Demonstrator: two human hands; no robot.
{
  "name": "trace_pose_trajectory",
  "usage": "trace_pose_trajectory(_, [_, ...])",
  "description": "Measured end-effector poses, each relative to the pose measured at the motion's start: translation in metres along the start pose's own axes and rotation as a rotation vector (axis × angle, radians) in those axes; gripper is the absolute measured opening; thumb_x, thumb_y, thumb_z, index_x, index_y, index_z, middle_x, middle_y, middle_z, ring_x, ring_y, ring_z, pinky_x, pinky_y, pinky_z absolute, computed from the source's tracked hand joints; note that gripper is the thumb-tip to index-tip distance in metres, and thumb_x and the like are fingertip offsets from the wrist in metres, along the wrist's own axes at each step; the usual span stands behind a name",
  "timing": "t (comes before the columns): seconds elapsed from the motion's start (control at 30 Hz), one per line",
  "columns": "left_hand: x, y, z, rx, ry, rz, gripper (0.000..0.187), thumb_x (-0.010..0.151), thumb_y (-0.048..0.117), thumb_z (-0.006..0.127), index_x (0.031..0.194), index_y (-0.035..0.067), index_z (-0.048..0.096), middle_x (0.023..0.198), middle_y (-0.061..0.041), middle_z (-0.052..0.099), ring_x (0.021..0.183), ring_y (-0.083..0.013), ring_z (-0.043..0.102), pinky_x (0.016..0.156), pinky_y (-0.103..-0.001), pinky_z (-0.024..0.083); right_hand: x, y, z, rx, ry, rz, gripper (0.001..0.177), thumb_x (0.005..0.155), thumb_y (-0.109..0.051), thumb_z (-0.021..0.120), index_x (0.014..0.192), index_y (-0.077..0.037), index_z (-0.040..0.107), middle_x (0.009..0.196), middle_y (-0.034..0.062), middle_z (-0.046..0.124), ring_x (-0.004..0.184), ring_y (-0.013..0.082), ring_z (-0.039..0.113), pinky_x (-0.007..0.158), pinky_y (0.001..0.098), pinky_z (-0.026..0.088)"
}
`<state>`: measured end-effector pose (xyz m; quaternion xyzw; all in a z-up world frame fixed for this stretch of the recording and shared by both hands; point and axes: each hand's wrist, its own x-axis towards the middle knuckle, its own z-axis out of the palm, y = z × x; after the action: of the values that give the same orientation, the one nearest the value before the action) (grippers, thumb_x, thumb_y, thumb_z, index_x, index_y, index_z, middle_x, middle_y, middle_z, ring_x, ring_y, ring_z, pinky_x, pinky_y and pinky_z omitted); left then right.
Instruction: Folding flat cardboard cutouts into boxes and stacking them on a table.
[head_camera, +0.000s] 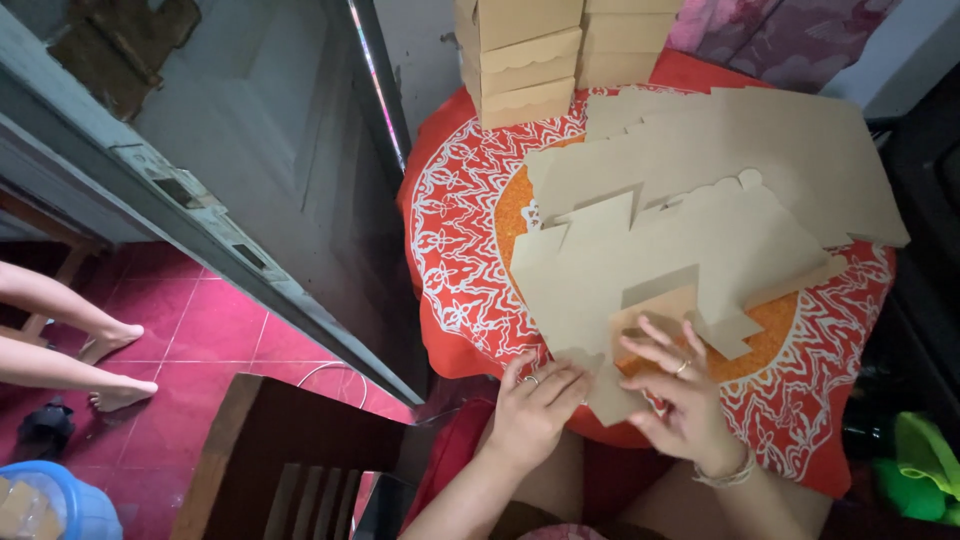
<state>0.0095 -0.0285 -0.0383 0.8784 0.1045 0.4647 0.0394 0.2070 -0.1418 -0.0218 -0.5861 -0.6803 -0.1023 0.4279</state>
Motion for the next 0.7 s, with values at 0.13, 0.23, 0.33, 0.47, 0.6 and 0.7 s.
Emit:
trace_pose_trajectory(0.13, [-0.001, 0.0, 0.001, 0.01, -0.017, 0.004, 0.022, 0.101, 0.004, 0.057, 0.109, 0.011, 0.076, 0.108, -0.002, 0.073, 0.107, -0.0212, 0.072, 0.107, -0.047, 0.039, 0.02, 0.012, -0.005, -0.024, 0.035, 0.021, 0.023, 0.088, -0.02, 0.072, 0.105, -0.003, 0.073, 0.122, 0.0141, 0.073, 0.121, 0.0298, 0.066, 0.119, 0.0492, 0.045])
trace_pose_trajectory(0.23, [-0.002, -0.002, 0.0, 0.022, -0.051, 0.002, 0.028, 0.101, 0.005, 0.056, 0.119, 0.013, 0.076, 0.111, -0.002, 0.073, 0.108, -0.0212, 0.071, 0.107, -0.047, 0.038, 0.044, 0.008, -0.015, -0.183, -0.038, 0.052, 0.055, 0.092, -0.034, 0.069, 0.138, -0.004, 0.062, 0.144, 0.0177, 0.061, 0.137, 0.0372, 0.053, 0.122, 0.0553, 0.035])
trace_pose_trajectory(0.33, [-0.002, 0.0, -0.001, 0.048, -0.051, 0.007, 0.03, 0.1, 0.004, 0.055, 0.118, 0.013, 0.076, 0.112, -0.002, 0.073, 0.109, -0.0206, 0.071, 0.111, -0.048, 0.036, 0.04, 0.024, -0.008, -0.34, -0.257, 0.24, 0.066, 0.092, -0.051, 0.057, 0.15, -0.02, 0.051, 0.163, 0.0118, 0.043, 0.156, 0.0401, 0.028, 0.116, 0.0729, 0.017])
trace_pose_trajectory(0.47, [-0.008, -0.004, 0.003, 0.035, -0.084, -0.012, 0.029, 0.098, 0.004, 0.055, 0.116, 0.013, 0.076, 0.116, -0.001, 0.071, 0.113, -0.0208, 0.07, 0.112, -0.049, 0.034, 0.037, 0.013, -0.015, -0.339, -0.187, 0.219, 0.032, 0.093, -0.044, 0.058, 0.108, -0.019, 0.072, 0.137, 0.0014, 0.068, 0.149, 0.0306, 0.045, 0.122, 0.0658, 0.013])
trace_pose_trajectory(0.6, [-0.012, -0.006, 0.005, 0.031, -0.15, -0.067, 0.032, 0.092, 0.005, 0.06, 0.119, 0.015, 0.074, 0.123, -0.001, 0.071, 0.118, -0.0194, 0.068, 0.114, -0.051, 0.031, 0.026, -0.006, -0.037, -0.355, -0.115, 0.275, 0.02, 0.092, -0.031, 0.066, 0.086, -0.016, 0.077, 0.092, -0.0027, 0.078, 0.095, 0.0215, 0.07, 0.124, 0.0633, 0.024])
trace_pose_trajectory(0.7, [-0.01, -0.003, 0.003, -0.004, -0.28, -0.121, 0.049, 0.083, 0.007, 0.063, 0.131, 0.013, 0.067, 0.139, -0.006, 0.065, 0.132, -0.0218, 0.059, 0.116, -0.054, 0.027, 0.01, -0.003, -0.049, -0.394, -0.252, 0.298, 0.019, 0.086, -0.033, 0.069, 0.09, -0.018, 0.078, 0.088, -0.0032, 0.081, 0.067, 0.0194, 0.074, 0.118, 0.0583, 0.036])
